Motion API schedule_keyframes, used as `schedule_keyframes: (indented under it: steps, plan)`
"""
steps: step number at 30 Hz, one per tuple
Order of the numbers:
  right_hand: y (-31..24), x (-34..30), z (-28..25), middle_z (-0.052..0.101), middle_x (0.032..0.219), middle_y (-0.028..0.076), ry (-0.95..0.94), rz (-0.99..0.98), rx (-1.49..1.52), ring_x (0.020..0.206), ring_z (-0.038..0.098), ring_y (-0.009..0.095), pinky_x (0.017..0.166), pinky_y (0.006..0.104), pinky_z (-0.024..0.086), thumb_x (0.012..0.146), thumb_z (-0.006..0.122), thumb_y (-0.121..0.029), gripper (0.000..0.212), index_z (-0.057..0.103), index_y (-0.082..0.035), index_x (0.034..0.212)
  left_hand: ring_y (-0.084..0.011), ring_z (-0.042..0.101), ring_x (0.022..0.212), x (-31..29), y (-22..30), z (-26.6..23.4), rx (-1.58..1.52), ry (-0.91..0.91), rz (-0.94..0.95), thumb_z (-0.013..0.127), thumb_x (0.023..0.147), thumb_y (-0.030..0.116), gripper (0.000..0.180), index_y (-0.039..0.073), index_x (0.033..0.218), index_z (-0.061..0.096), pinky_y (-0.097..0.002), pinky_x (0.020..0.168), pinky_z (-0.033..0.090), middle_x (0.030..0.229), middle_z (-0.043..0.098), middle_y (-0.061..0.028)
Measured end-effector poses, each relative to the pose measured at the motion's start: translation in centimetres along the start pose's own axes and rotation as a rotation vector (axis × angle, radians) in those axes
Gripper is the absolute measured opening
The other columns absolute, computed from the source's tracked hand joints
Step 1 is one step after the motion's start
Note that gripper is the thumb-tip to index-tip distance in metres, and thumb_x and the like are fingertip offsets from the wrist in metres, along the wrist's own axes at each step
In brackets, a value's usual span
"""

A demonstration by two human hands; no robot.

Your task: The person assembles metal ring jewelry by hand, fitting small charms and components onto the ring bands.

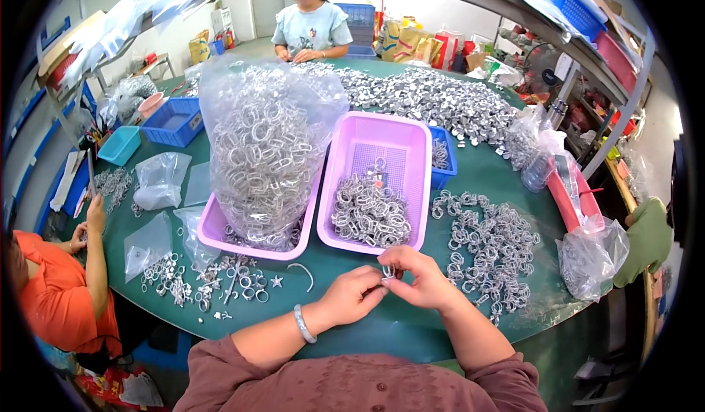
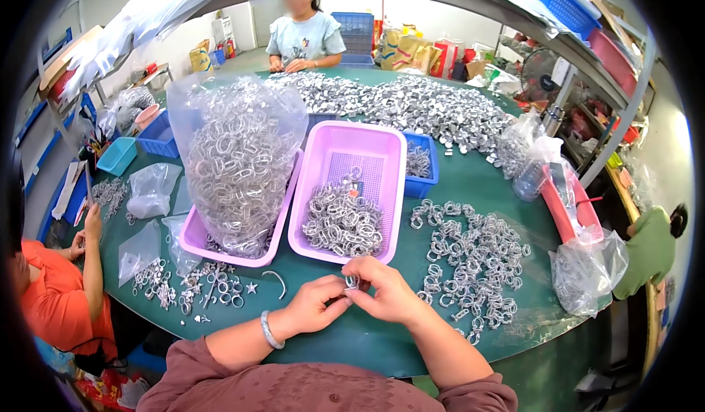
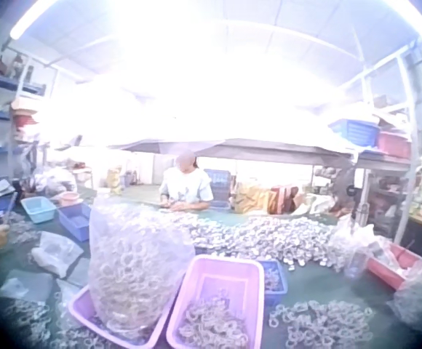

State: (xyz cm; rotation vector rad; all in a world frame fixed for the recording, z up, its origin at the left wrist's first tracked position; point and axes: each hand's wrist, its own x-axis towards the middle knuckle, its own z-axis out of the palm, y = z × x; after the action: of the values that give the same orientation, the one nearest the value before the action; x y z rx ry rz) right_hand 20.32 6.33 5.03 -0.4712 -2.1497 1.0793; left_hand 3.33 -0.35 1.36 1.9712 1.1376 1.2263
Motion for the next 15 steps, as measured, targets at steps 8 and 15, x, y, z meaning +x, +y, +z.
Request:
schedule_keyframes:
  steps: [8, 15]
  plan:
    - [0.79, -0.5, 0.67, 0.055, 0.101, 0.01, 0.072, -0.036, -0.025, 0.069, 0.055, 0.013, 0.058, 0.0241, 0.046, 0.07, 0.064, 0.004, 0.032, 0.054, -0.002, 0.1, -0.014, 0.055, 0.062, 0.07, -0.16, -0.01, -0.089, -0.039, -0.101, 0.062, 0.078, 0.007, 0.013, 0.002, 0.089, 0.059, -0.0258, 0.053, 0.044, 0.078, 0.056, -0.006]
    - [0.3, -0.49, 0.91, 0.055, 0.105, 0.011, 0.099, -0.06, -0.082, 0.073, 0.057, 0.015, 0.06, 0.0243, 0.047, 0.066, 0.066, 0.006, 0.036, 0.056, -0.003, 0.1, -0.0122, 0.055, 0.064, 0.14, 0.06, -0.27, -0.233, -0.029, -0.182, 0.063, 0.081, 0.016, 0.016, 0.0, 0.083, 0.06, -0.0251, 0.056, 0.044, 0.075, 0.056, -0.0051]
